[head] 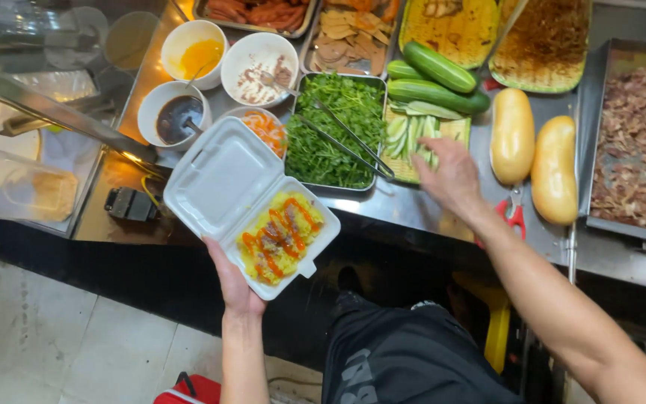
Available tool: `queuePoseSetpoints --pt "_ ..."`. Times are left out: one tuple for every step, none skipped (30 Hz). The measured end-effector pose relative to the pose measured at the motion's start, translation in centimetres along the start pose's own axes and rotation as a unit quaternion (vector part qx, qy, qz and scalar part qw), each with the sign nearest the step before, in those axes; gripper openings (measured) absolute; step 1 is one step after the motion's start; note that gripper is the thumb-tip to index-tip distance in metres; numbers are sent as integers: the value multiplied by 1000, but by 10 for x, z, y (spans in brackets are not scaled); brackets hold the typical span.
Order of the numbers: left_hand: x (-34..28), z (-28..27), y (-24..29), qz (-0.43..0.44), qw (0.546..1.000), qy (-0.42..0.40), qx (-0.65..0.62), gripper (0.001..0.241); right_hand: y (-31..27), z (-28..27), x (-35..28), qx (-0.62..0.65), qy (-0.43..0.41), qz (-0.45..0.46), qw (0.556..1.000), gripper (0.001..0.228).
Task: Preparing a sandwich and a food box with various meats, vegetables, and sauces.
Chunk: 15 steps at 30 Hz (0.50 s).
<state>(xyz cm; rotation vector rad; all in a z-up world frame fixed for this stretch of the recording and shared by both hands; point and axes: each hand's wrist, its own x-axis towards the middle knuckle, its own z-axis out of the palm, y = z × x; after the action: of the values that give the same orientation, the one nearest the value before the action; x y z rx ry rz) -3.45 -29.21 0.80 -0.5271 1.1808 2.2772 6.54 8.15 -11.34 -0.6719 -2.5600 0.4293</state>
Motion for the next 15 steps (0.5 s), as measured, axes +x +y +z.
queuePoseSetpoints --pt "7 -8 2 -3 1000 3 -4 87 -22 15 5 76 -61 -14 995 40" --pt "13 -10 6 2 1000 -3 -9 87 -36 27 10 75 -55 -20 996 40" --pt "19 -11 9 -4 1000 7 -5 87 -50 39 15 52 -88 -22 995 52" --pt "24 -12 12 -13 1000 17 1 87 -63 50 18 29 -123 -20 992 64" --pt "26 -7 17 -11 1000 12 -2 87 -62 56 23 26 -119 -23 992 64" --pt "27 -3 24 -15 1000 8 -1 88 -62 64 28 -1 -153 -9 988 66" --pt "29 1 29 -19 1000 3 0 88 -61 72 33 -28 -187 6 982 68" --pt "30 4 35 -18 1000 3 -3 88 -67 52 40 -29 -187 3 982 68" --pt "33 7 40 -23 1000 -9 -4 88 -72 32 47 -7 -229 15 973 59" --pt "35 11 44 -28 999 -20 -6 89 -76 12 55 15 -271 27 962 54" --pt "40 13 49 -26 999 -20 -9 89 -89 -13 68 14 -271 24 962 54" --pt "44 15 51 -24 999 -21 -15 87 -101 -38 82 43 -281 19 958 54" --pt "47 18 53 -22 999 -21 -21 85 -112 -63 96 72 -291 14 954 54" --pt "50 19 55 -21 999 -17 -24 85 -112 -59 113 72 -295 9 953 54" --pt "53 21 56 -18 999 -13 -30 85 -111 -56 131 44 -261 7 964 57"
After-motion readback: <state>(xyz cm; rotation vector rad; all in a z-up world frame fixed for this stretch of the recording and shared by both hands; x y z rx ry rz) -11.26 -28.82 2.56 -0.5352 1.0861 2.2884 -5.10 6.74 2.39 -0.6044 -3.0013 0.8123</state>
